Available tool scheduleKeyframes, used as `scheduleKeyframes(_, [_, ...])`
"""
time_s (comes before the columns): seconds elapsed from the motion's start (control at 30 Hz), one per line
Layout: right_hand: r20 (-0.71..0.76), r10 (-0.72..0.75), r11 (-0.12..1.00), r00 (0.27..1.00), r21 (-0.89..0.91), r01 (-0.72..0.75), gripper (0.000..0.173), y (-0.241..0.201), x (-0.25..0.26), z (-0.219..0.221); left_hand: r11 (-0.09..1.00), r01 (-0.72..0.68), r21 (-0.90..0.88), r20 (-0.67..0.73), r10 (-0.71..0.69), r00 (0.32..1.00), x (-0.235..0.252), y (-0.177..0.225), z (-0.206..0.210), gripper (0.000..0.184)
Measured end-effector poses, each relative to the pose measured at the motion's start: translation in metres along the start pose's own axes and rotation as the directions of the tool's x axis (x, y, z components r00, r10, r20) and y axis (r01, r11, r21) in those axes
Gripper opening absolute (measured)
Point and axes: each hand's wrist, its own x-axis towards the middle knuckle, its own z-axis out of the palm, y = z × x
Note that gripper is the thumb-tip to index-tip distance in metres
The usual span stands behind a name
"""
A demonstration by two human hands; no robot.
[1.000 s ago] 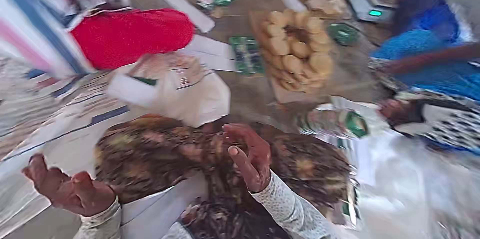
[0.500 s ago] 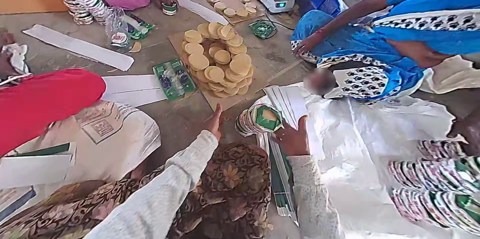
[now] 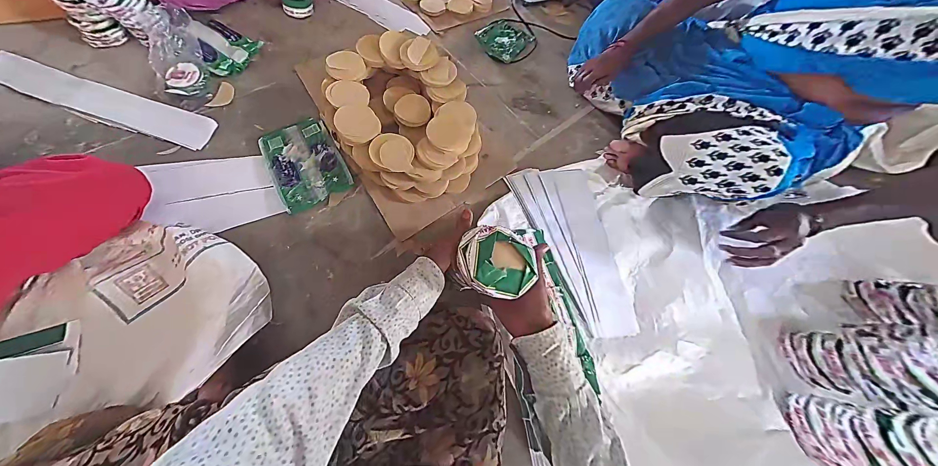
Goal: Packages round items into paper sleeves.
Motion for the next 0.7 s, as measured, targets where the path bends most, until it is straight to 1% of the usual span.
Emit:
scheduleKeyframes(0.03, [0.004, 0.016, 1.0, 1.0, -0.012, -0.015, 0.086, 0.0, -0.001, 0.001, 1.0, -0.01, -0.008, 0.01, 0.011, 1.0, 0.002, -0.004, -0.002, 0.06])
scheduleKeyframes(0.1, [0.012, 0.009, 1.0, 1.0, -0.024, -0.008, 0.082, 0.002, -0.001, 0.005, 0.995, -0.012, -0.103, 0.024, 0.015, 1.0, 0.003, -0.01, -0.005, 0.059])
scheduleKeyframes(0.17, [0.053, 0.002, 1.0, 0.999, 0.015, -0.003, 0.08, 0.008, 0.001, 0.006, 0.978, 0.021, -0.205, -0.014, -0.025, 1.0, -0.008, -0.01, -0.006, 0.058])
scheduleKeyframes(0.23, [0.083, 0.017, 0.998, 0.996, 0.052, -0.021, 0.079, 0.014, -0.002, 0.011, 0.965, 0.017, -0.262, -0.049, -0.031, 0.998, -0.018, -0.013, -0.009, 0.057])
scheduleKeyframes(0.3, [0.069, 0.015, 1.0, 0.997, 0.019, -0.017, 0.077, 0.018, -0.006, 0.018, 0.949, -0.024, -0.315, -0.078, -0.001, 0.997, -0.023, -0.021, -0.014, 0.054])
scheduleKeyframes(0.4, [0.061, -0.015, 1.0, 0.998, -0.025, 0.016, 0.073, 0.021, -0.008, 0.028, 0.918, -0.034, -0.396, -0.108, -0.009, 0.994, -0.025, -0.032, -0.018, 0.057])
scheduleKeyframes(0.43, [0.069, -0.016, 0.999, 0.997, -0.037, 0.018, 0.071, 0.021, -0.009, 0.031, 0.905, -0.033, -0.423, -0.113, -0.017, 0.993, -0.027, -0.032, -0.019, 0.057])
scheduleKeyframes(0.5, [0.133, 0.002, 0.999, 0.991, -0.035, 0.002, 0.069, 0.022, -0.011, 0.035, 0.878, -0.036, -0.477, -0.134, -0.032, 0.99, -0.035, -0.03, -0.019, 0.055])
scheduleKeyframes(0.57, [0.168, 0.021, 1.0, 0.985, -0.012, -0.019, 0.068, 0.019, -0.018, 0.046, 0.86, -0.06, -0.507, -0.176, -0.035, 0.984, -0.041, -0.03, -0.019, 0.052])
scheduleKeyframes(0.63, [0.195, 0.054, 0.997, 0.979, -0.065, -0.042, 0.066, 0.015, -0.016, 0.047, 0.853, -0.091, -0.514, -0.215, -0.025, 0.976, -0.04, -0.035, -0.02, 0.052])
scheduleKeyframes(0.7, [0.289, 0.057, 0.998, 0.956, -0.009, -0.057, 0.069, 0.013, -0.008, 0.041, 0.872, -0.102, -0.478, -0.249, -0.023, 0.968, -0.036, -0.038, -0.018, 0.056])
